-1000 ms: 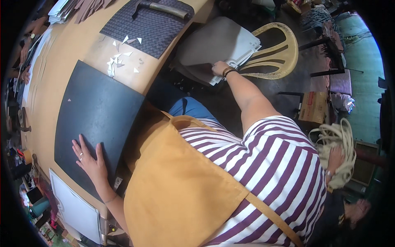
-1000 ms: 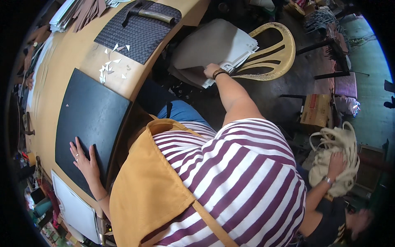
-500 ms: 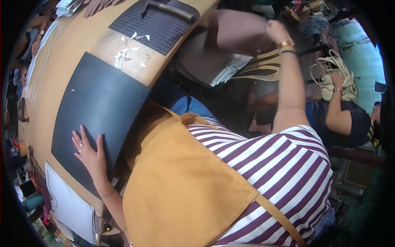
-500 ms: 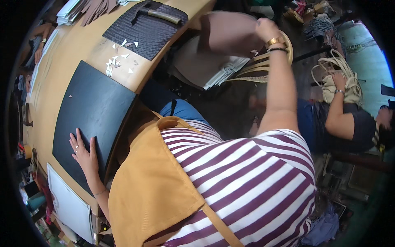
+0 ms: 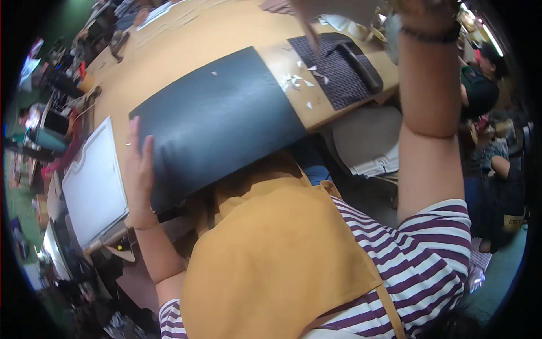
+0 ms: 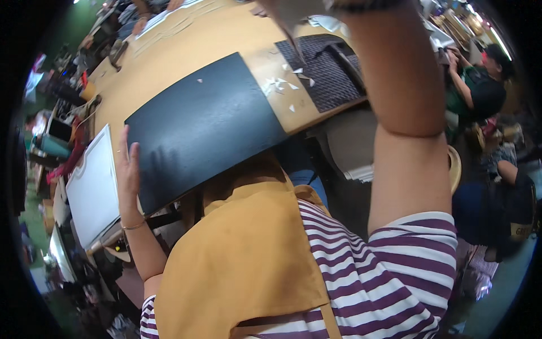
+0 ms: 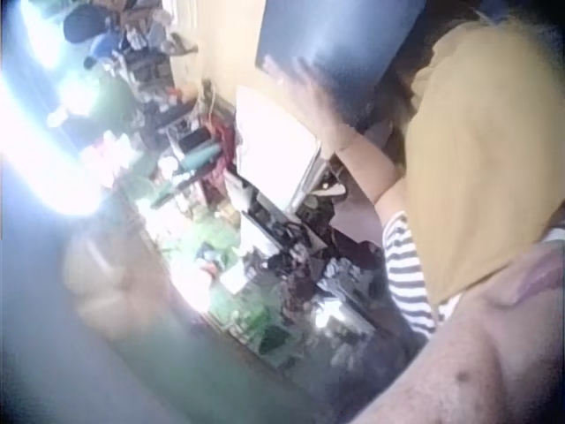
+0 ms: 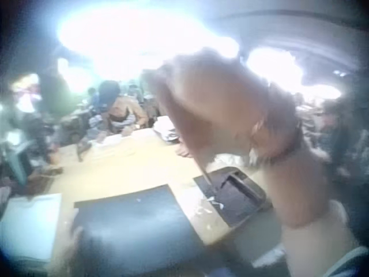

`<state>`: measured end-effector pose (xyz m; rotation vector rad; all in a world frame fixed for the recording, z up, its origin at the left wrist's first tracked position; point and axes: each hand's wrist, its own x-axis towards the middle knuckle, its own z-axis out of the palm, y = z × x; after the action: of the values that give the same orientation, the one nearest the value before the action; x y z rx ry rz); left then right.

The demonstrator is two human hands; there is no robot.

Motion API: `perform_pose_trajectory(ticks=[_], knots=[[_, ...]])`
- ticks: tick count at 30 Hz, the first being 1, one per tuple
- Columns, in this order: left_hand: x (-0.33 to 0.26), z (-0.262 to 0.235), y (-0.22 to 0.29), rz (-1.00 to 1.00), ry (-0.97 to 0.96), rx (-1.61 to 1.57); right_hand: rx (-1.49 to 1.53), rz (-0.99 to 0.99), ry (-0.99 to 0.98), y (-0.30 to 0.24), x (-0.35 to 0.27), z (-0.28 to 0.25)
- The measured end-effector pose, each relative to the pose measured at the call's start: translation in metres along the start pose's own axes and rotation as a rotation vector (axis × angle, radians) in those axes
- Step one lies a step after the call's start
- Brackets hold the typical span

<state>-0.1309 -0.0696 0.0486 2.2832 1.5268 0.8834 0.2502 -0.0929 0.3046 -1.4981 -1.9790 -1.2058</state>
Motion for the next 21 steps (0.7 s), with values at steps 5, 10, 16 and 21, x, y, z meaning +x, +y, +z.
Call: perform_pose_trajectory(ticks=[5,10,16,21], knots=[[-0.056,-0.08,-0.061,-0.126,0.459,-0.315,0.442,-0.433,0.076,-0.132,-0.051,0.05],[-0.022,-0.08,-0.04,-0.004,0.532,-0.207,0.784,-0.607,-0.368,-0.18,-0.19,0.119],[0.007,-0.013,0.004,0.225,-0.063,0.147,0.931,-0.702,-0.41,-0.166,-0.212,0.12],[0.046,0.042,-0.039,0.045,-0.114,0.329,1.164,-0.498,-0.542,-0.136,-0.174,0.142]])
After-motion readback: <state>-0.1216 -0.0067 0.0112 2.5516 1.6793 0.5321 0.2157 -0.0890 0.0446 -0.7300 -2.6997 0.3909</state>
